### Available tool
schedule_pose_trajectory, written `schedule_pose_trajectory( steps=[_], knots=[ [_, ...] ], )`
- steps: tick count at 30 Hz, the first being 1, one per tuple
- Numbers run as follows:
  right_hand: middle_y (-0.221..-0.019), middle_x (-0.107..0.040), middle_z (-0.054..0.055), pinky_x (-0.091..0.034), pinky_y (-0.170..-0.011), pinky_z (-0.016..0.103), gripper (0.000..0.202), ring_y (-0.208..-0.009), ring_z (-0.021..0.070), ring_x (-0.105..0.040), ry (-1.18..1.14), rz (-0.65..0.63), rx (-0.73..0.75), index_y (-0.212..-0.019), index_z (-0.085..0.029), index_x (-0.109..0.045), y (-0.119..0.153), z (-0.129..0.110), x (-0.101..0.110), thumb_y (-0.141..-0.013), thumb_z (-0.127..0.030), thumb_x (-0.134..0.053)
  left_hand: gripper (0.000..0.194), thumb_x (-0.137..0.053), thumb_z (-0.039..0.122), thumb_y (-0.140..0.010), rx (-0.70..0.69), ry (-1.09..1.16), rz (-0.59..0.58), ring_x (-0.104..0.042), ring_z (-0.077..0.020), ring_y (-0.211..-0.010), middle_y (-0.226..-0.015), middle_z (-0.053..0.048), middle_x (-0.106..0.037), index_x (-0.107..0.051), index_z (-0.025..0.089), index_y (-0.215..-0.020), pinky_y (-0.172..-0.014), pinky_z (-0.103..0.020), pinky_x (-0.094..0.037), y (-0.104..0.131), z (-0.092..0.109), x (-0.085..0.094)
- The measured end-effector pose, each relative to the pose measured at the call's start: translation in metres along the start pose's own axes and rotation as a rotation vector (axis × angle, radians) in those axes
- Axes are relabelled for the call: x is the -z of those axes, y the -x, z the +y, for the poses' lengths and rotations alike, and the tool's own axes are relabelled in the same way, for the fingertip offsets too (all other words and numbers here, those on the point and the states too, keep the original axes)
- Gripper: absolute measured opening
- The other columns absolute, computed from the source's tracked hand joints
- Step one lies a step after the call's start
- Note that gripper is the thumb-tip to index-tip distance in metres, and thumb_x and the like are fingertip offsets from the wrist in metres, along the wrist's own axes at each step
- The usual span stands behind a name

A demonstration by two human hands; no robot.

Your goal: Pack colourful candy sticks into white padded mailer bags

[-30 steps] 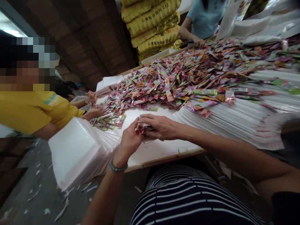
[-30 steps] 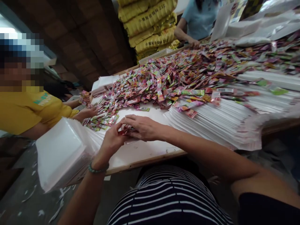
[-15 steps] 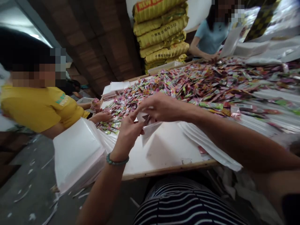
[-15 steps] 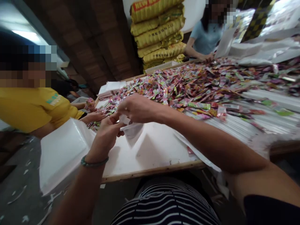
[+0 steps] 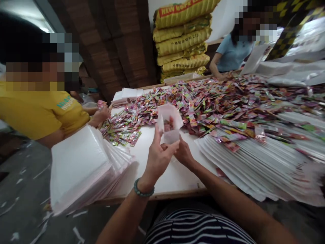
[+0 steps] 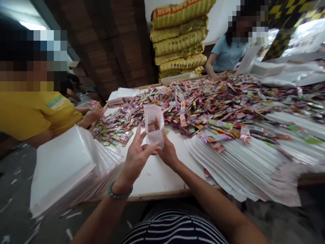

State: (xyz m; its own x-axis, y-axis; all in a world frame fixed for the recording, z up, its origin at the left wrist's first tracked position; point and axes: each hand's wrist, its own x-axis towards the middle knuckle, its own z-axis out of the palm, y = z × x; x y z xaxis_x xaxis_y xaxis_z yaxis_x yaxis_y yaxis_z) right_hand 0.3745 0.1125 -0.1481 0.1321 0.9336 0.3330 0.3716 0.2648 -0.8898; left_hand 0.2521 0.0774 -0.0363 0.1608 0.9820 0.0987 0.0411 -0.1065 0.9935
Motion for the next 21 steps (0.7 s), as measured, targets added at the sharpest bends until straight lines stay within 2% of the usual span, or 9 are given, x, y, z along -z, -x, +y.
schedule_pose_trajectory(
  steps=[2,4,6,8,11,14,17,19,21],
  knots=[
    [-0.098,-0.074,0.007,-0.053,-0.081,0.036,0.036,-0.089,0.0233,-0.067,-0.106,-0.005,-0.007,-0.108,-0.017,-0.069,-0.015,0.005,-0.004,-0.082,-0.041,-0.059,0.104,-0.079,0.035,-0.07,-0.151,-0.219,0.099,-0.068,-0.0201,-0.097,-0.15,-0.019,-0.041,-0.018,0.027,-0.153,-0.083,-0.034,-0.057,-0.007,-0.011,0.024],
    [-0.083,-0.073,0.003,-0.053,-0.077,0.035,0.031,-0.08,0.0213,-0.066,-0.239,-0.017,-0.017,-0.084,-0.019,-0.073,-0.026,0.005,0.001,-0.079,-0.047,-0.062,0.109,-0.085,0.037,-0.061,-0.278,-0.414,0.233,-0.055,-0.0269,-0.123,-0.156,-0.019,-0.032,-0.024,0.025,-0.151,-0.1,-0.04,-0.049,-0.02,-0.027,0.05],
    [-0.074,-0.072,0.002,-0.053,-0.073,0.035,0.031,-0.073,0.02,-0.064,-0.364,-0.066,-0.055,-0.074,-0.019,-0.073,-0.03,0.0,0.01,-0.072,-0.049,-0.069,0.109,-0.09,0.039,-0.05,-0.263,-0.454,0.191,-0.046,-0.0316,-0.133,-0.151,-0.019,-0.04,-0.037,0.019,-0.144,-0.106,-0.045,-0.043,-0.033,-0.042,0.071],
    [-0.073,-0.072,0.002,-0.053,-0.071,0.035,0.03,-0.07,0.0192,-0.064,-0.451,-0.138,-0.083,-0.073,-0.018,-0.073,-0.03,-0.013,0.023,-0.067,-0.047,-0.074,0.094,-0.091,0.043,-0.046,-0.17,-0.376,0.057,-0.055,-0.0323,-0.123,-0.133,-0.017,-0.059,-0.053,0.014,-0.127,-0.1,-0.045,-0.048,-0.04,-0.047,0.08],
    [-0.082,-0.074,0.003,-0.055,-0.073,0.034,0.03,-0.074,0.0191,-0.066,-0.523,-0.217,-0.044,-0.081,-0.019,-0.075,-0.029,-0.045,0.052,-0.064,-0.044,-0.08,0.065,-0.089,0.042,-0.05,-0.083,-0.193,-0.033,-0.068,-0.0259,-0.093,-0.099,-0.01,-0.073,-0.063,0.012,-0.102,-0.083,-0.038,-0.056,-0.036,-0.032,0.077],
    [-0.09,-0.075,0.003,-0.056,-0.075,0.033,0.04,-0.082,0.0198,-0.068,-0.524,-0.271,-0.004,-0.092,-0.021,-0.073,-0.026,-0.069,0.078,-0.058,-0.037,-0.086,0.053,-0.09,0.034,-0.052,-0.111,-0.142,0.007,-0.068,-0.0226,-0.084,-0.089,-0.006,-0.074,-0.066,0.013,-0.094,-0.079,-0.035,-0.057,-0.023,-0.02,0.072],
    [-0.088,-0.074,0.003,-0.057,-0.075,0.032,0.044,-0.082,0.0212,-0.068,-0.432,-0.376,-0.079,-0.09,-0.018,-0.073,-0.014,-0.06,0.08,-0.051,-0.033,-0.089,0.049,-0.09,0.029,-0.05,-0.077,-0.167,-0.092,-0.069,-0.0254,-0.089,-0.093,-0.008,-0.075,-0.07,0.013,-0.092,-0.086,-0.039,-0.057,-0.013,-0.038,0.064],
    [-0.086,-0.074,0.004,-0.057,-0.077,0.033,0.043,-0.085,0.0231,-0.069,-0.452,-0.446,-0.161,-0.086,-0.016,-0.074,-0.003,-0.043,0.07,-0.051,-0.036,-0.088,0.052,-0.089,0.027,-0.051,-0.044,-0.125,-0.185,-0.068,-0.0286,-0.1,-0.105,-0.011,-0.074,-0.072,0.012,-0.098,-0.093,-0.043,-0.055,-0.009,-0.054,0.056],
    [-0.089,-0.075,0.005,-0.056,-0.081,0.036,0.043,-0.09,0.0246,-0.069,-0.54,-0.459,-0.213,-0.087,-0.016,-0.075,0.004,-0.032,0.06,-0.052,-0.038,-0.087,0.056,-0.088,0.028,-0.056,-0.043,-0.051,-0.237,-0.066,-0.0299,-0.107,-0.115,-0.013,-0.072,-0.071,0.013,-0.107,-0.098,-0.044,-0.053,-0.008,-0.06,0.048]
  ],
)
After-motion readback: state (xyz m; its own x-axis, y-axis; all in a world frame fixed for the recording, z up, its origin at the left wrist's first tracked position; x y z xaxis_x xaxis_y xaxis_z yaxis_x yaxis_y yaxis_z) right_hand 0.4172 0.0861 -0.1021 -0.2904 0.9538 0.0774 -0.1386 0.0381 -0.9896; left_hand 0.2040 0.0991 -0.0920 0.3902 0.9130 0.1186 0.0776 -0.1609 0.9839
